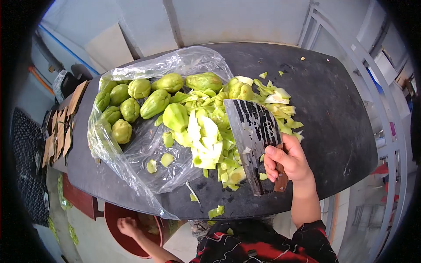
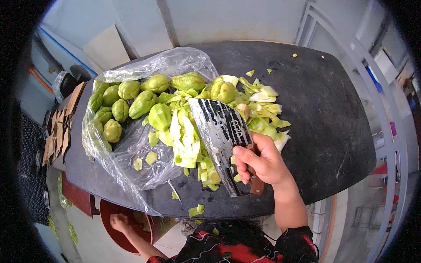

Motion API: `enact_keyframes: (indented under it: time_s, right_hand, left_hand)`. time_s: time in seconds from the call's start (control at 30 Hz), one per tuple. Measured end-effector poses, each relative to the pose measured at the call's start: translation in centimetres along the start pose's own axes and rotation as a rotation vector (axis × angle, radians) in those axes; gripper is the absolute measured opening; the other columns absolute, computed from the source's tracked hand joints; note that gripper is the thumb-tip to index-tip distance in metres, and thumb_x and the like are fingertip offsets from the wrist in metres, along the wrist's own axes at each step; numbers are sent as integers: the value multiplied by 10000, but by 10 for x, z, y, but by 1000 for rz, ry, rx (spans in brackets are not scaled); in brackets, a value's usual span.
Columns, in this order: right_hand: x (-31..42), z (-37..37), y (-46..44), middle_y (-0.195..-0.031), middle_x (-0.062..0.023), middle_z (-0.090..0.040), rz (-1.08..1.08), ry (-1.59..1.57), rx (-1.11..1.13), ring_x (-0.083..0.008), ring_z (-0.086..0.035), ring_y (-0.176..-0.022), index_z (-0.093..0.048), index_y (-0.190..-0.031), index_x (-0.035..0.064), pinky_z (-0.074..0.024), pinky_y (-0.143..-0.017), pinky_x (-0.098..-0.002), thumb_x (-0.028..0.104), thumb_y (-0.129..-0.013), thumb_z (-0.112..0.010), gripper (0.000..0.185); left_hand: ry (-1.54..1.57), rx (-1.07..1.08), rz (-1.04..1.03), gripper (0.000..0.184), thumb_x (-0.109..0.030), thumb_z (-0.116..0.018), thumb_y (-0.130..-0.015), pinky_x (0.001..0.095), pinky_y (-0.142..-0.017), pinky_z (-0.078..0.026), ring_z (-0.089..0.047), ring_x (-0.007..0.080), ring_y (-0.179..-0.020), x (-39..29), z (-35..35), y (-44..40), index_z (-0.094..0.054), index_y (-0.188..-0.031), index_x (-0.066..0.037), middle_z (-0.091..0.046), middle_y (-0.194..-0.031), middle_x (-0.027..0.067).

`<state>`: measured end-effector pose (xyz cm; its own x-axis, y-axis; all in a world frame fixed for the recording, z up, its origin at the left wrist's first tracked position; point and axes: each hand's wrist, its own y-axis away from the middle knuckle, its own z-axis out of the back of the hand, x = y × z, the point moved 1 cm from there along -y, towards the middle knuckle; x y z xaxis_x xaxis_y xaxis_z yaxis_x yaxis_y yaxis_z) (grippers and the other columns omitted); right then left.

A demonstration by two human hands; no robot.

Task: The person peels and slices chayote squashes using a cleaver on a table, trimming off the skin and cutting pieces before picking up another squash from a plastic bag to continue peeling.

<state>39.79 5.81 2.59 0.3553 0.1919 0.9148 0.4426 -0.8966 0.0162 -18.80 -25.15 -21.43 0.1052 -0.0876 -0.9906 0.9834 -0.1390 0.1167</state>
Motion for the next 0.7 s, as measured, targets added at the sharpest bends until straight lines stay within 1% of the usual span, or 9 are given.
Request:
enact_keyframes:
  time_s: [0.07,0.13,0.2,0.27,0.33,0.37,0.5,0.63,0.7]
  right_hand:
    - [1,0,0,-617,-30,-532,6,0,4,-106,-520,-457,-532,-1007,1,-468,-416,-270,131,-991,-579,139]
    - [2,-4,0,-622,-26,-532,-11,16,-3,-101,-523,-464,-530,-999,1,-470,-419,-269,128,-992,-578,136]
    - [1,-7,0,-625,-24,-533,-2,26,9,-97,-524,-468,-530,-993,0,-470,-421,-267,130,-993,-578,139]
    - [-1,-8,1,-627,-22,-533,13,40,13,-93,-526,-471,-529,-987,-2,-469,-424,-266,131,-993,-578,142]
    - [-7,-8,-2,-633,-17,-539,26,96,24,-89,-530,-475,-528,-971,0,-468,-430,-261,135,-994,-579,147]
    - [-7,-8,-3,-632,-14,-542,24,112,27,-88,-533,-476,-528,-957,5,-466,-433,-259,143,-993,-584,153]
    - [-11,-3,-5,-624,-8,-539,36,146,34,-85,-531,-472,-529,-974,7,-468,-434,-259,157,-992,-587,162]
    - [-2,-1,-3,-621,-8,-536,86,133,-5,-80,-527,-467,-537,-994,5,-461,-427,-249,163,-997,-577,163]
    - [0,6,-5,-621,-8,-536,99,136,-26,-80,-527,-465,-539,-994,6,-460,-427,-248,161,-997,-576,159]
  left_hand:
    - [-51,-183,-316,324,-71,-562,-899,301,-691,-506,-595,168,-844,-100,-56,45,-555,-1217,-9,-610,-1042,100]
    - [25,-66,-613,326,-38,-567,-913,317,-810,-500,-585,182,-961,-169,-108,83,-554,-1238,-2,-591,-1120,112]
    - [-3,107,-818,312,26,-548,-920,319,-844,-494,-594,200,-971,-205,-154,121,-551,-1231,10,-600,-1139,113]
    - [-46,402,-1039,321,63,-626,-834,331,-844,-497,-609,228,-970,-227,-199,171,-600,-1150,12,-615,-1127,123]
    - [-197,626,-1395,289,50,-725,-740,347,-822,-499,-620,238,-922,-254,-243,244,-649,-1019,35,-637,-1034,120]
    - [-190,836,-1409,368,40,-767,-638,375,-788,-499,-617,274,-881,-262,-258,273,-681,-994,3,-628,-993,135]
    - [-168,1196,-1704,386,-81,-760,-692,354,-678,-465,-557,240,-818,-260,-309,339,-716,-1071,-134,-551,-972,80]
    - [-213,1255,-1712,334,-123,-769,-686,365,-681,-456,-551,243,-838,-242,-327,352,-716,-1016,-134,-552,-992,80]
    - [-428,1304,-1636,302,-111,-784,-681,387,-741,-506,-595,295,-866,-237,-327,339,-713,-975,-90,-581,-976,120]
